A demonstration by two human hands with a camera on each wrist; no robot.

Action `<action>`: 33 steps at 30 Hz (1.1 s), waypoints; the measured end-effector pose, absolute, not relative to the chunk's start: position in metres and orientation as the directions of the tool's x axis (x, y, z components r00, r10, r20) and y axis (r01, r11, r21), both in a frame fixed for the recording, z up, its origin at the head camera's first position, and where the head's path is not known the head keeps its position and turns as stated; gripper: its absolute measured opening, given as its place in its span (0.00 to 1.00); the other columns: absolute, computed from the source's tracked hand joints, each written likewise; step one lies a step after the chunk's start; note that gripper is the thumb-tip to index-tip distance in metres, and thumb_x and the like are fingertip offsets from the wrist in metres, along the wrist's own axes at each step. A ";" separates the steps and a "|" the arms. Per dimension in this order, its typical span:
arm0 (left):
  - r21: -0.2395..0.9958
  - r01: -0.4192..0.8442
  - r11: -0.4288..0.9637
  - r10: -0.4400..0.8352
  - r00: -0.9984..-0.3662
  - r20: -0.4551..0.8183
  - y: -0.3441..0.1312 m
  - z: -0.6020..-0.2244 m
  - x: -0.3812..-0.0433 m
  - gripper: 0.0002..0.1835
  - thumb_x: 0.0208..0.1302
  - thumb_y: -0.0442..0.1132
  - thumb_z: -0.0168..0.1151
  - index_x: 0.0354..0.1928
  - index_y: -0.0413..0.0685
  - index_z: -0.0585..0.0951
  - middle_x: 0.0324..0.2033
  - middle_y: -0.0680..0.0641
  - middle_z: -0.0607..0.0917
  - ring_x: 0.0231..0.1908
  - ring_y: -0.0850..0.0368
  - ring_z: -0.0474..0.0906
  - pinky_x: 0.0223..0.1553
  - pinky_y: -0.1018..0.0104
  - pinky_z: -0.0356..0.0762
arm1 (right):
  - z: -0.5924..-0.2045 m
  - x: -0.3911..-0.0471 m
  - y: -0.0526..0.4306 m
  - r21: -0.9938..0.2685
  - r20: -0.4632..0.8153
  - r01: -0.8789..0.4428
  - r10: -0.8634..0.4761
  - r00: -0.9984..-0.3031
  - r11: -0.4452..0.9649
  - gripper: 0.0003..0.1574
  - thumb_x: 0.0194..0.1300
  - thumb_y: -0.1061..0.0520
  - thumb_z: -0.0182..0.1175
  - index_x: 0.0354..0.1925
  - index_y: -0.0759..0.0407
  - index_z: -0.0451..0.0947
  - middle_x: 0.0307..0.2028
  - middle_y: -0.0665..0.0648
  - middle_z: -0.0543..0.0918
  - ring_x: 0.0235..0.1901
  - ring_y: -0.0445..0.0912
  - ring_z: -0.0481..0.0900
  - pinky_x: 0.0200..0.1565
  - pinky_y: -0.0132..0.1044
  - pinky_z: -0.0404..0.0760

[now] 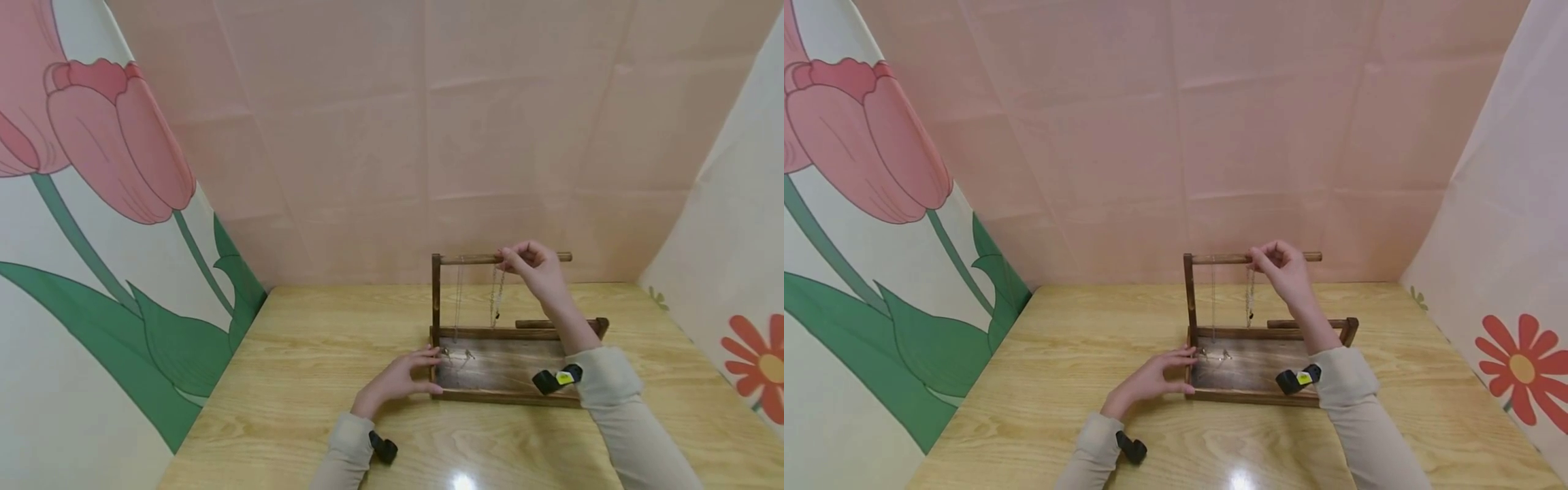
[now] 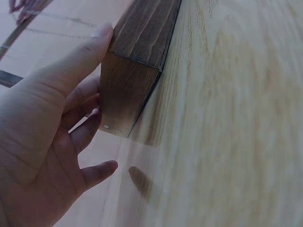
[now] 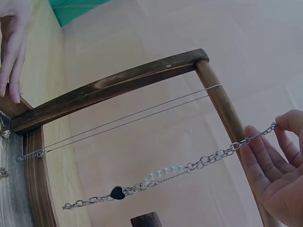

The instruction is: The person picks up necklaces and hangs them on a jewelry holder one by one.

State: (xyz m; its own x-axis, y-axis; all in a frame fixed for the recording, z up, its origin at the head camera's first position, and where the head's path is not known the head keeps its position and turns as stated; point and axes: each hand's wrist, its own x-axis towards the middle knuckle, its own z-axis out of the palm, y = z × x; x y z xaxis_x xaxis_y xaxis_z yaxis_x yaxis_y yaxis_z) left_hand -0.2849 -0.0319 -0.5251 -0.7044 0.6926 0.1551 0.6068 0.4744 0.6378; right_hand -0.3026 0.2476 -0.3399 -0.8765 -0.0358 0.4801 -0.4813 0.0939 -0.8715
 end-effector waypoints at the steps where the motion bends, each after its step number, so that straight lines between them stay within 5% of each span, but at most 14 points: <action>1: 0.636 0.607 0.476 0.692 -0.705 0.154 -0.032 -0.525 -0.285 0.38 0.47 0.64 0.55 0.60 0.56 0.66 0.64 0.57 0.57 0.64 0.57 0.50 0.60 0.50 0.55 | -0.341 -0.302 0.248 -0.873 0.476 -0.477 -0.032 -0.879 0.104 0.21 0.60 0.57 0.54 0.38 0.78 0.66 0.39 0.66 0.78 0.33 0.50 0.80 0.38 0.32 0.79; 33: 0.636 0.606 0.478 0.689 -0.707 0.156 -0.030 -0.528 -0.284 0.37 0.48 0.63 0.56 0.60 0.56 0.66 0.64 0.58 0.57 0.64 0.58 0.50 0.60 0.50 0.55 | -0.368 -0.295 0.247 -0.870 0.481 -0.482 -0.042 -0.876 0.105 0.18 0.61 0.57 0.53 0.37 0.74 0.67 0.39 0.69 0.77 0.35 0.54 0.77 0.37 0.33 0.80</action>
